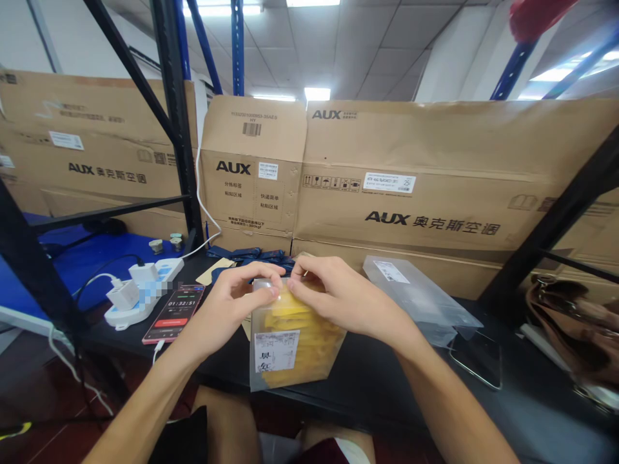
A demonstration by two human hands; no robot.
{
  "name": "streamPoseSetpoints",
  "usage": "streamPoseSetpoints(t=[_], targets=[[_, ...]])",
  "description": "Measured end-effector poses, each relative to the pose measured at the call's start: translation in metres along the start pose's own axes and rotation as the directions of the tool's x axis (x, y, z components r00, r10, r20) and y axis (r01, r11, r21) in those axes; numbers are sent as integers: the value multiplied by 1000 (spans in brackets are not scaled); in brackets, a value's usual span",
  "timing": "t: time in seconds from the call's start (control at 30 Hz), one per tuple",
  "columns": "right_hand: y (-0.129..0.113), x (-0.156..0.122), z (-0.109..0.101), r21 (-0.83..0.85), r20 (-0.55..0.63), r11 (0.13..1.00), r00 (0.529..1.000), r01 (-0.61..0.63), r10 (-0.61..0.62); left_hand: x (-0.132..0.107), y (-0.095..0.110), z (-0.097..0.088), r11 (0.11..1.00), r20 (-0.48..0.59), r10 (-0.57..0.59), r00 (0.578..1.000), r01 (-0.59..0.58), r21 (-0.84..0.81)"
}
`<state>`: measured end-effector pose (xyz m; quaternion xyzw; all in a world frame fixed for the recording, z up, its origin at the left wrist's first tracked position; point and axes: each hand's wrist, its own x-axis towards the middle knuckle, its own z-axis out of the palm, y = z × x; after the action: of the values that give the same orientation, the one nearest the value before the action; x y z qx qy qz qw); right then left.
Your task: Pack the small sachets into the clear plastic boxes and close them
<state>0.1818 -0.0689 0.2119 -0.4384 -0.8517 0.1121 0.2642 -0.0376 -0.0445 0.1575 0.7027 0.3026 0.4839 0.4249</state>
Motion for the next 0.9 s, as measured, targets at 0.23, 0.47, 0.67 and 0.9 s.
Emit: streamPoseSetpoints(t=[0.23,0.47,0.67,0.9], targets=[[-1,0,1,9,-4,1000,1000,-29,29,0,-1,-2,1000,-42,19,999,-19,-2],[-3,-1,0,13,0,1000,1000,-21,21,0,-4,-3,996,-102,65,993,-59,61],[0,-2,-5,125,112,990,990,69,-83,1,-6,2,995,-88,94,992,-91,37],[-1,0,-10,109,182,992,979,69,-88,-3,-4,3,989,-109,138,984,-131,74]])
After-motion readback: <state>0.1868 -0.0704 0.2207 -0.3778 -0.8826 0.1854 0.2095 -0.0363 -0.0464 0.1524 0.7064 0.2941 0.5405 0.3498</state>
